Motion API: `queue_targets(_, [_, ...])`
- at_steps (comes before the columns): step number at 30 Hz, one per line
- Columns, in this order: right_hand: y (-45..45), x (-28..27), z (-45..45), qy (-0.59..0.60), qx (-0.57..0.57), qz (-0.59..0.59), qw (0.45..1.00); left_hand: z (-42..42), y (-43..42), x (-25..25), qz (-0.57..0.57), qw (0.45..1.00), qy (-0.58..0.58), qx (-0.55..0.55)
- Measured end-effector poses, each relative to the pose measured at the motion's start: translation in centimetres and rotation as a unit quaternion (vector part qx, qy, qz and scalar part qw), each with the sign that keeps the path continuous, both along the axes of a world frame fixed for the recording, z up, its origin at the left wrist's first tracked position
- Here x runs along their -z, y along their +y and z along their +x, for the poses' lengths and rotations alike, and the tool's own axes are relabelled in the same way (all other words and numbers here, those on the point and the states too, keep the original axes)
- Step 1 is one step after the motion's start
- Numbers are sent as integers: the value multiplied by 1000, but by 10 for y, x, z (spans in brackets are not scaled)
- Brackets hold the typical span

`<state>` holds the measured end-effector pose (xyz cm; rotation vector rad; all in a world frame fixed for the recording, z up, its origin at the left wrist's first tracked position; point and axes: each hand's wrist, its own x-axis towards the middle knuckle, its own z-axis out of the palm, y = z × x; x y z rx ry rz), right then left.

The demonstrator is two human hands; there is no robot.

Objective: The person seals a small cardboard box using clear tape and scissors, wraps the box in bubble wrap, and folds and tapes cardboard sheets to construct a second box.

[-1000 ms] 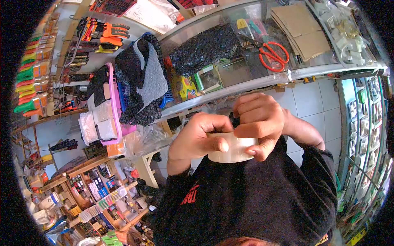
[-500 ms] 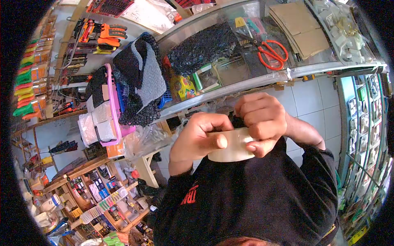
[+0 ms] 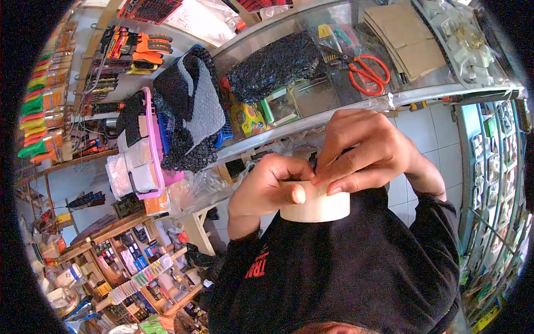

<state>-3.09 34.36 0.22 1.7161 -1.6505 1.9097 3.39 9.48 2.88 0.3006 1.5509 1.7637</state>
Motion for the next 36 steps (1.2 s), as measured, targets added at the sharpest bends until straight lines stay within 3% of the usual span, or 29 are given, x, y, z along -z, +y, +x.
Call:
queue_targets(5, [3, -6, -2, -43, -19, 35, 998, 0, 5, -3, 7, 1000, 9, -7])
queue_targets(8, [5, -9, -6, -7, 2, 43, 999, -4, 4, -4, 5, 1000, 4, -3])
queue_targets(14, [-4, 1, 0, 63, 141, 64, 986, -11, -3, 10, -28, 999, 27, -26])
queue_targets(22, [-7, 15, 7, 64, 181, 152, 969, -21, 4, 22, -18, 998, 18, -51])
queue_targets(31, [-13, 34, 11, 4, 183, 84, 980, -20, -3, 49, 1, 988, -81, -129])
queue_targets(34, [-13, 36, 10, -4, 166, 64, 984, -22, -11, 62, 84, 987, -96, -99])
queue_targets(36, [-14, 37, 9, -7, 155, 44, 987, -18, -8, 60, 76, 980, -127, -133])
